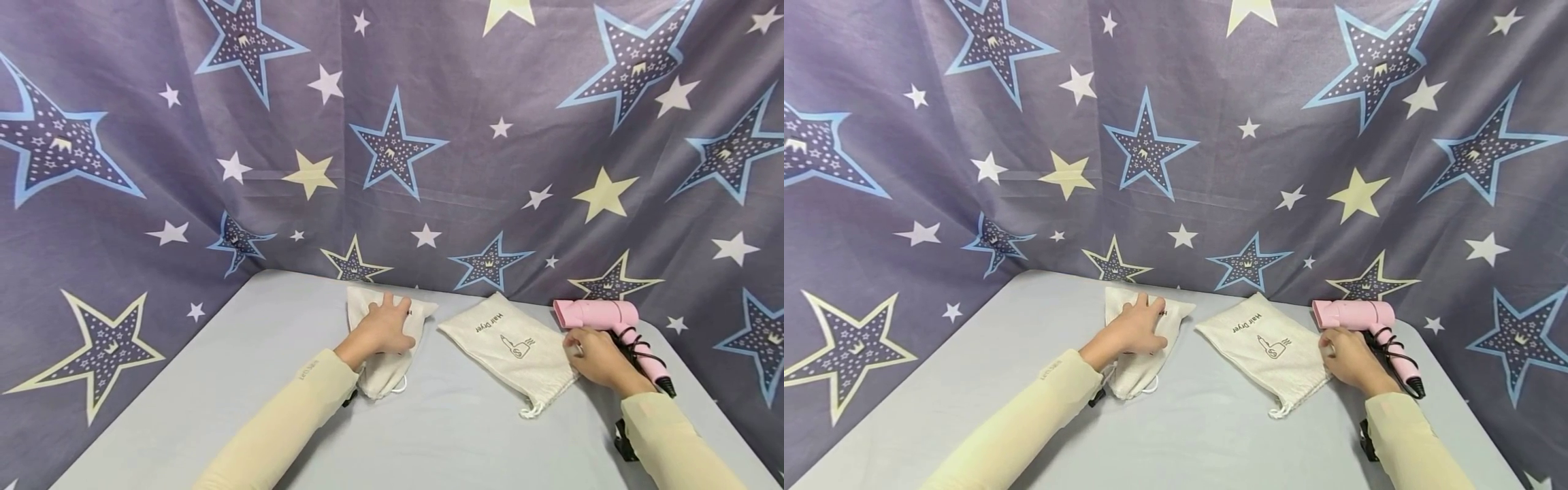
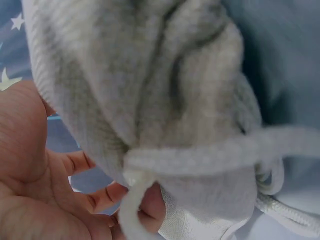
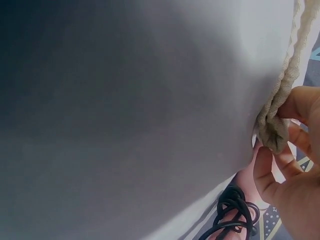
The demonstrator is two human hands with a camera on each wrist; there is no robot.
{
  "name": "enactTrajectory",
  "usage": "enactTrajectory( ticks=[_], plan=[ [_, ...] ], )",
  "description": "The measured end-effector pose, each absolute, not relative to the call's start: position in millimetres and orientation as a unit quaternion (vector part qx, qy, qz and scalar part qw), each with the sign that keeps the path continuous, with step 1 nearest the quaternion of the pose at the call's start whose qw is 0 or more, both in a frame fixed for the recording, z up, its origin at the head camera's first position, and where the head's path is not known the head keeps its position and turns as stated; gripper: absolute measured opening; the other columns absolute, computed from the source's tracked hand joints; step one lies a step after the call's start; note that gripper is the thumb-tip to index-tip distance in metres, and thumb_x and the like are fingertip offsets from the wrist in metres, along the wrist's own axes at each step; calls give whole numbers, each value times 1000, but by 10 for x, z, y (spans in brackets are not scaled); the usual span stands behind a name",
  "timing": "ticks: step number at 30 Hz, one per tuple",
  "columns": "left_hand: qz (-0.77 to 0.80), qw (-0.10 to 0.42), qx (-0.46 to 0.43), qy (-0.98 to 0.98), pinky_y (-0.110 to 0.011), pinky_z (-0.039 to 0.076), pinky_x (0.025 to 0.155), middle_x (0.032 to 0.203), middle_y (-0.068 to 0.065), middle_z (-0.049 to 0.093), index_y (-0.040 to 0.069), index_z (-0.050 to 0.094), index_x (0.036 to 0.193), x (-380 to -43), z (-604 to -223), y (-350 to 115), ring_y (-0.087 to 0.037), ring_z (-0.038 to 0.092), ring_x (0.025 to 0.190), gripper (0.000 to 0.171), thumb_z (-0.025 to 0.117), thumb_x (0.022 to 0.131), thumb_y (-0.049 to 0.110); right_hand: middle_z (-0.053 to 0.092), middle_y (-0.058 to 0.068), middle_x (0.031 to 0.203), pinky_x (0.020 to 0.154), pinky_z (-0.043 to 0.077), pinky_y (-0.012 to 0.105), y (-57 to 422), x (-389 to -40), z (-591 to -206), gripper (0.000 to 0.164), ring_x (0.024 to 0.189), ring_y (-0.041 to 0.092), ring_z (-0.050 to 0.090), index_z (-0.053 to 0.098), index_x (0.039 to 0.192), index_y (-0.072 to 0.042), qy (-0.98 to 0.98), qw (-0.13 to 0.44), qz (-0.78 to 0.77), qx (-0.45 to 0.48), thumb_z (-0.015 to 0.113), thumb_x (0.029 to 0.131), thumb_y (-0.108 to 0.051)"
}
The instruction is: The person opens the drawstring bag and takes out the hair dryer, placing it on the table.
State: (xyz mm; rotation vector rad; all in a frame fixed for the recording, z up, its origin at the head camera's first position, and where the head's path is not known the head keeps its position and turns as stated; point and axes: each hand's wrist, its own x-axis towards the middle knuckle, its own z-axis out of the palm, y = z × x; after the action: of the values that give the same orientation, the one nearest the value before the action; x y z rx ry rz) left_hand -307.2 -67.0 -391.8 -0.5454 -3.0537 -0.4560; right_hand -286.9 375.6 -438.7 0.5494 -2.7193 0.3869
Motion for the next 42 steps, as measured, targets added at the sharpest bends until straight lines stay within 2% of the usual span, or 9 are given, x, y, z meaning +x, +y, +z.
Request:
enactTrajectory(
  ticks=[7,16,25,29,36,42],
  plan=[
    [-158,-1,-160,-974,-49,53,74,138,-23,39,13,46,144,-3023,-3937,-501,-47,50,109,72,75,82,35,64,7,85,73,49,48,3758,-2872,-4385,18,78,27,62,66,88,-5,-955,176,134,197,71,72,2],
    [-169,3,-142,-975,-48,54,69,136,-22,39,13,50,137,-2951,-3937,-322,-46,50,111,65,76,81,34,63,7,85,73,48,48,3780,-2891,-4389,18,77,27,60,66,88,-4,-958,169,130,192,72,73,1],
    [-175,-2,-116,-978,-46,52,67,134,-21,40,15,49,139,-2906,-3919,-283,-45,50,110,67,76,80,34,63,8,85,72,48,48,3762,-2873,-4380,19,76,27,60,65,89,-3,-956,174,132,196,71,72,2],
    [-180,-2,-123,-976,-45,51,66,131,-21,41,14,50,136,-2899,-3910,-317,-44,50,107,65,76,80,34,63,7,85,73,47,48,3738,-2839,-4353,16,77,27,60,66,89,-4,-959,171,125,190,70,74,0],
    [-178,1,-139,-974,-45,50,64,131,-19,42,14,51,138,-2894,-3917,-403,-40,51,106,62,74,84,35,57,6,82,79,41,56,3650,-2808,-4234,16,77,27,55,67,93,-6,-964,157,108,188,70,77,-4],
    [-166,19,-155,-974,-50,52,69,123,-16,47,13,54,134,-2861,-3930,-477,-37,52,104,59,73,86,41,58,8,87,73,46,57,3487,-2769,-4146,17,80,35,57,67,99,-5,-973,131,91,166,68,83,-11]
  ],
)
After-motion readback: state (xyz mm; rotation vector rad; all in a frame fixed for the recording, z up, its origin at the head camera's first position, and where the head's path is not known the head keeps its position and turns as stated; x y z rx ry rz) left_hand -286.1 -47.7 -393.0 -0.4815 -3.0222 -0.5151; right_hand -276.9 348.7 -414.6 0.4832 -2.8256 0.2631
